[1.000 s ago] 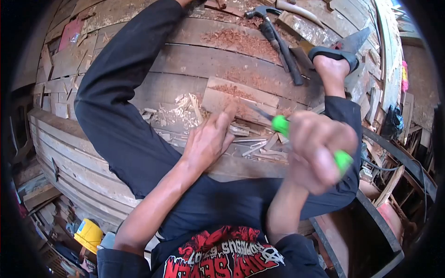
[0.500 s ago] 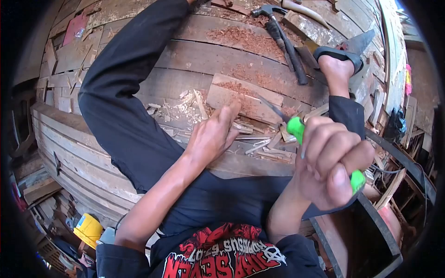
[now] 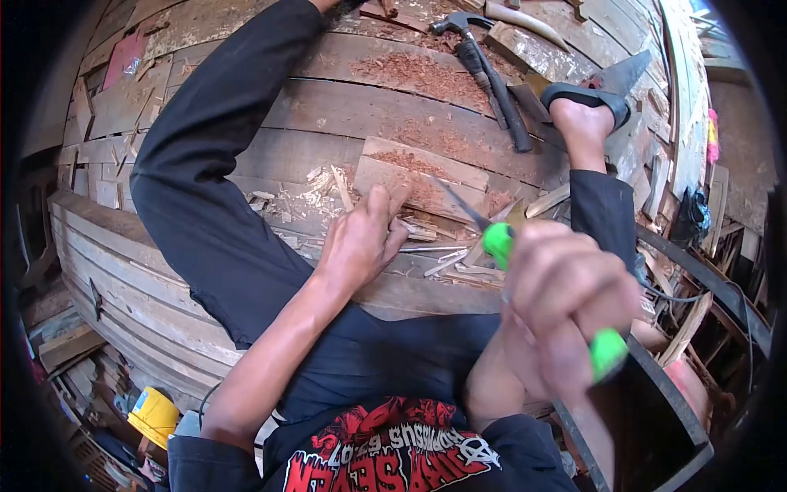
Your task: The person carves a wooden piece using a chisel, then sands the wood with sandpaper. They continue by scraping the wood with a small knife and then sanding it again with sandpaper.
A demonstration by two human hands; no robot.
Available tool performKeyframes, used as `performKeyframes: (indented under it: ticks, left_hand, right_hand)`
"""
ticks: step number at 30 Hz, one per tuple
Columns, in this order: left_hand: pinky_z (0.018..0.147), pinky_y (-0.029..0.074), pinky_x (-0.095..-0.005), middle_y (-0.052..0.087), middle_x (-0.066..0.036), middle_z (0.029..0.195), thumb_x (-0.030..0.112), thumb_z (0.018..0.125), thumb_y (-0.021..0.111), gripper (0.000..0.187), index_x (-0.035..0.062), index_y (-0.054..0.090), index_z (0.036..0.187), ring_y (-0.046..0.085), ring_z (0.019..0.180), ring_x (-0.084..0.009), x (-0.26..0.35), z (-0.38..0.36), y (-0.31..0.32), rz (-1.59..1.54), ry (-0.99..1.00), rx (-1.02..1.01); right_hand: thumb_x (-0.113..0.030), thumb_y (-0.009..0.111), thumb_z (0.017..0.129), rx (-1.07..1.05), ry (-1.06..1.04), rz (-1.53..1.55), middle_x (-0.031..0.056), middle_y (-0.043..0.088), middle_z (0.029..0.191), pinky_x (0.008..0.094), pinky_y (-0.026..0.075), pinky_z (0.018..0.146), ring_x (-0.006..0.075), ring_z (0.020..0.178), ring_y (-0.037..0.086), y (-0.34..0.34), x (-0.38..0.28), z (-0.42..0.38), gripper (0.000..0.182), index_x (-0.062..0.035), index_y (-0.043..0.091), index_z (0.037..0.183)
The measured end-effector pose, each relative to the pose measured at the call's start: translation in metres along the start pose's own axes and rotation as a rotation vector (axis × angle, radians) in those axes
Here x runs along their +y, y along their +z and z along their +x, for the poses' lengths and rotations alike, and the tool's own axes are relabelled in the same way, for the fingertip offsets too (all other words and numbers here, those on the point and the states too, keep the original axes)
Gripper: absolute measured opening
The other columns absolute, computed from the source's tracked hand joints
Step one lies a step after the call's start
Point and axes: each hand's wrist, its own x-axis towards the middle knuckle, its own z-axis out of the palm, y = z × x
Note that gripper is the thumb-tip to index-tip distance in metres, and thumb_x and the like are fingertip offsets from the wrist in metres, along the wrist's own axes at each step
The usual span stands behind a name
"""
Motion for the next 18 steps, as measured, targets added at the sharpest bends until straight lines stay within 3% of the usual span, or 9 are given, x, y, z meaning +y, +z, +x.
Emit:
performKeyframes:
  ticks: [2, 4, 5, 7, 9, 11, 13, 15, 18]
  left_hand:
    - [0.078, 0.057, -0.0579, 0.068, -0.027, 0.105, 0.015, 0.094, 0.063, 0.042, 0.0027, 0.052, 0.133, 0.069, 0.093, -0.0498, 0.006, -0.003, -0.007, 0.031, -0.004, -0.025]
    - [0.079, 0.057, -0.0577, 0.068, -0.027, 0.106, 0.015, 0.094, 0.064, 0.045, 0.0032, 0.051, 0.135, 0.069, 0.095, -0.0496, 0.008, -0.007, -0.008, 0.028, 0.023, -0.012]
    - [0.079, 0.057, -0.0575, 0.068, -0.027, 0.106, 0.016, 0.093, 0.065, 0.046, 0.0034, 0.050, 0.136, 0.068, 0.096, -0.0496, 0.006, -0.009, -0.006, 0.012, 0.050, 0.010]
    - [0.080, 0.058, -0.0572, 0.068, -0.027, 0.108, 0.016, 0.093, 0.066, 0.049, 0.0037, 0.050, 0.137, 0.069, 0.095, -0.0499, -0.006, -0.005, 0.002, 0.042, 0.125, 0.060]
    - [0.079, 0.058, -0.0570, 0.068, -0.027, 0.107, 0.016, 0.093, 0.066, 0.050, 0.0039, 0.050, 0.139, 0.069, 0.094, -0.0499, -0.008, -0.011, 0.007, 0.051, 0.004, -0.026]
    - [0.078, 0.058, -0.0569, 0.068, -0.027, 0.107, 0.016, 0.092, 0.067, 0.048, 0.0036, 0.052, 0.136, 0.069, 0.093, -0.0498, -0.007, -0.004, 0.003, -0.008, 0.053, 0.029]
    - [0.077, 0.058, -0.0568, 0.068, -0.026, 0.108, 0.016, 0.092, 0.068, 0.048, 0.0034, 0.052, 0.136, 0.069, 0.093, -0.0497, -0.006, -0.005, 0.002, 0.004, 0.038, 0.025]
    - [0.077, 0.058, -0.0566, 0.068, -0.026, 0.109, 0.016, 0.092, 0.068, 0.047, 0.0034, 0.052, 0.135, 0.069, 0.093, -0.0494, -0.004, -0.002, 0.002, 0.025, 0.047, 0.020]
    - [0.077, 0.058, -0.0566, 0.068, -0.026, 0.109, 0.015, 0.092, 0.068, 0.045, 0.0036, 0.053, 0.133, 0.069, 0.092, -0.0493, -0.002, -0.004, 0.003, 0.036, 0.060, 0.024]
  right_hand:
    - [-0.005, 0.070, 0.079, 0.014, 0.057, -0.168, 0.0004, 0.055, 0.061, 0.0316, 0.035, 0.047, 0.0149, 0.044, 0.046, 0.001, 0.047, -0.023, 0.022, -0.0095, 0.049, 0.073]
    - [-0.003, 0.070, 0.078, -0.126, 0.089, -0.411, 0.0027, 0.060, 0.067, 0.0306, 0.035, 0.048, 0.0159, 0.047, 0.047, -0.001, 0.100, -0.058, 0.017, -0.0072, 0.054, 0.073]
    - [-0.002, 0.069, 0.081, -0.190, 0.123, -0.411, 0.0004, 0.056, 0.065, 0.0298, 0.033, 0.046, 0.0144, 0.046, 0.044, -0.004, 0.109, -0.070, 0.018, -0.0075, 0.052, 0.079]
    - [-0.005, 0.068, 0.084, 0.088, 0.155, -0.214, -0.0019, 0.050, 0.061, 0.0297, 0.033, 0.046, 0.0133, 0.045, 0.043, 0.001, 0.088, -0.053, 0.021, -0.0097, 0.048, 0.078]
    - [-0.007, 0.069, 0.083, 0.260, 0.171, -0.108, 0.0005, 0.051, 0.059, 0.0298, 0.039, 0.051, 0.0143, 0.047, 0.047, 0.003, 0.038, -0.037, 0.023, -0.0103, 0.048, 0.074]
    - [-0.007, 0.072, 0.081, 0.233, 0.049, -0.093, 0.0040, 0.054, 0.059, 0.0305, 0.046, 0.054, 0.0158, 0.048, 0.051, -0.002, -0.004, -0.005, 0.024, -0.0104, 0.049, 0.074]
    - [-0.010, 0.066, 0.085, 0.079, -0.028, -0.085, -0.0007, 0.053, 0.059, 0.0284, 0.042, 0.054, 0.0110, 0.046, 0.049, -0.016, -0.038, 0.015, 0.021, -0.0130, 0.047, 0.077]
    - [-0.012, 0.060, 0.088, -0.033, -0.056, -0.044, -0.0057, 0.052, 0.057, 0.0257, 0.039, 0.056, 0.0055, 0.046, 0.048, -0.021, -0.050, 0.025, 0.019, -0.0152, 0.045, 0.077]
    - [-0.014, 0.063, 0.087, -0.169, -0.029, 0.078, -0.0057, 0.050, 0.055, 0.0254, 0.040, 0.056, 0.0061, 0.046, 0.048, -0.027, -0.037, 0.024, 0.021, -0.0150, 0.046, 0.075]
